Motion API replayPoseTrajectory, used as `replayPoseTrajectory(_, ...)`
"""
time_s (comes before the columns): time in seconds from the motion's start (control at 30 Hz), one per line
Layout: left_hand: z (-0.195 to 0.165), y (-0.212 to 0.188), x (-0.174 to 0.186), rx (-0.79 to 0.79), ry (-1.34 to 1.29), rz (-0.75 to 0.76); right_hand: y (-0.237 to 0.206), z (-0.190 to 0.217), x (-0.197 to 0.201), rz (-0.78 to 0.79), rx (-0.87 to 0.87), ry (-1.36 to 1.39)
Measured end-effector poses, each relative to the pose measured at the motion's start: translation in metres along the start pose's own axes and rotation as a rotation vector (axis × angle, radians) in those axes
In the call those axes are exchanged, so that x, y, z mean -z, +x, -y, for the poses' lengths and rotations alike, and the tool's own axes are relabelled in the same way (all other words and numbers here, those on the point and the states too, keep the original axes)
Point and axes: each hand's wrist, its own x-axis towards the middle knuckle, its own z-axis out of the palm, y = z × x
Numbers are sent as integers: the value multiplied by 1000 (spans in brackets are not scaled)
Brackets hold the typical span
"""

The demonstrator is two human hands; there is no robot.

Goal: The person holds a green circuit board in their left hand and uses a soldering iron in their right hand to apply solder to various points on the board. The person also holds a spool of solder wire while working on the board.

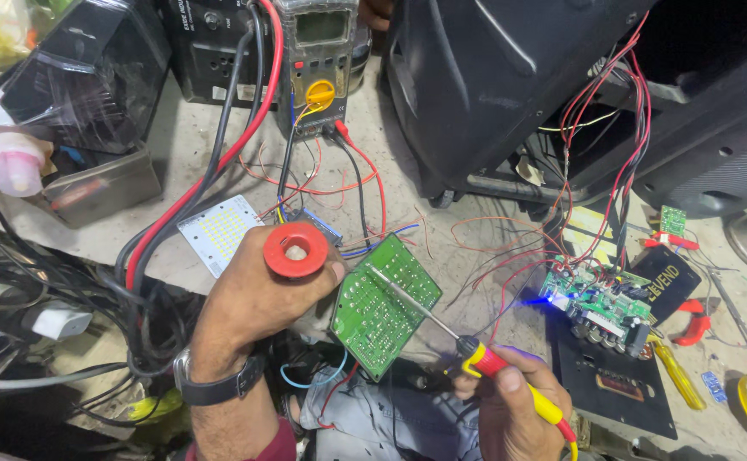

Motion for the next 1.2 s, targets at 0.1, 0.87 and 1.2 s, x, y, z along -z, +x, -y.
replayPoseTrajectory(0.1,-2,2,-2,-72,-90,9,4,4,5,1,7,105)
replayPoseTrajectory(0.87,-36,53,-64,-34,34,-21,53,35,42,-60,-34,-76)
replayPoseTrajectory(1.2,-38,50,-71,-69,44,-11,51,39,54,-9,3,-69)
